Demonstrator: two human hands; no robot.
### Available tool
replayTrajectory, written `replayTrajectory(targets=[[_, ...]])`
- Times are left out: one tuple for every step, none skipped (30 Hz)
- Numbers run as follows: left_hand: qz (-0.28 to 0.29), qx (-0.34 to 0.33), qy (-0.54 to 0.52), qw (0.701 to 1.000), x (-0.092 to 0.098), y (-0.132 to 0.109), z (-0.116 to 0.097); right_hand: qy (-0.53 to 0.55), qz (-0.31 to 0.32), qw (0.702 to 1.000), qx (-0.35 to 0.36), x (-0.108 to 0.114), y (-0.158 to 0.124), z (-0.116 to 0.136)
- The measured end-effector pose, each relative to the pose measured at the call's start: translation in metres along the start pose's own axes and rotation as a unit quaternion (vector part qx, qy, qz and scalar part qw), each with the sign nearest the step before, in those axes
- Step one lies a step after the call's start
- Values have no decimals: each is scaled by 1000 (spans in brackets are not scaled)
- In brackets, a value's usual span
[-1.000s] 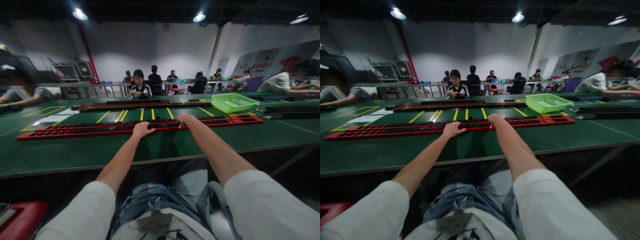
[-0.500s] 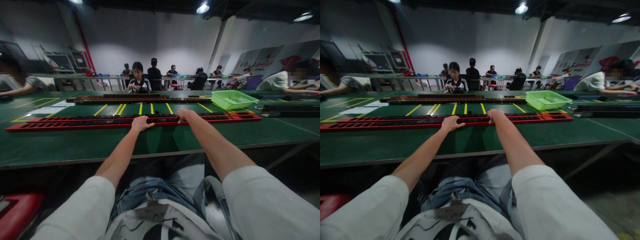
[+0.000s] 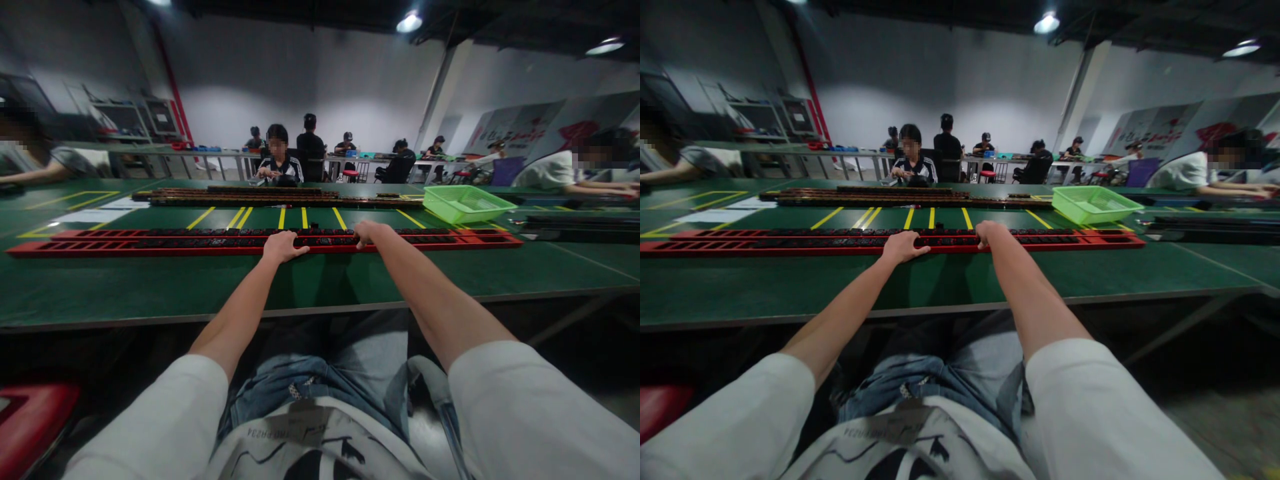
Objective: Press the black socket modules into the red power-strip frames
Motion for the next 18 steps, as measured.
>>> replayTrajectory(targets=[[0,-1,0,1000,0,0,0,-6,3,1000,-2,0,-1,0],[0,-1,-1,1000,0,0,0,-13,7,1000,-5,0,-2,1],[0,-1,-1,1000,-1,0,0,-19,10,1000,-6,0,-3,1],[0,-2,-2,1000,-1,0,1,-22,11,1000,-6,0,-4,1],[-1,-2,-2,1000,-1,0,1,-25,11,1000,-5,0,-5,2],[-1,-2,-1,1000,-1,0,1,-27,12,1000,-5,1,-5,2],[-2,-2,-1,1000,-2,0,1,-29,13,999,-5,1,-6,2],[-3,-3,-1,1000,-2,0,2,-30,15,999,-5,1,-6,2],[-3,-4,-1,1000,-2,0,2,-32,16,999,-5,1,-6,2],[-4,-5,0,1000,-2,0,2,-33,17,999,-5,2,-5,2],[-5,-6,-1,1000,-2,0,2,-34,18,999,-5,2,-5,2],[-4,-6,-1,1000,-2,0,2,-35,19,999,-4,2,-5,2],[-5,-7,-2,1000,-2,0,2,-36,19,999,-3,2,-5,2],[-4,-8,-3,1000,-2,0,2,-36,18,999,-2,2,-6,2],[-4,-8,-3,1000,-2,0,2,-36,17,999,-1,1,-6,2],[-4,-9,-4,1000,-2,0,2,-35,16,999,0,1,-7,2],[-5,-9,-4,1000,-2,0,2,-35,15,999,1,1,-7,2],[-5,-10,-4,1000,-2,0,2,-35,13,999,1,1,-8,1]])
Point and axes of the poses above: each hand's wrist, its own y-axis towards the middle knuckle, its own x-axis out of the back of the hand, z = x × y, the point moved 2 cm from there along y, towards the middle knuckle, and after that the axes turned 13 degrees about -x, right-handed, at the moved point
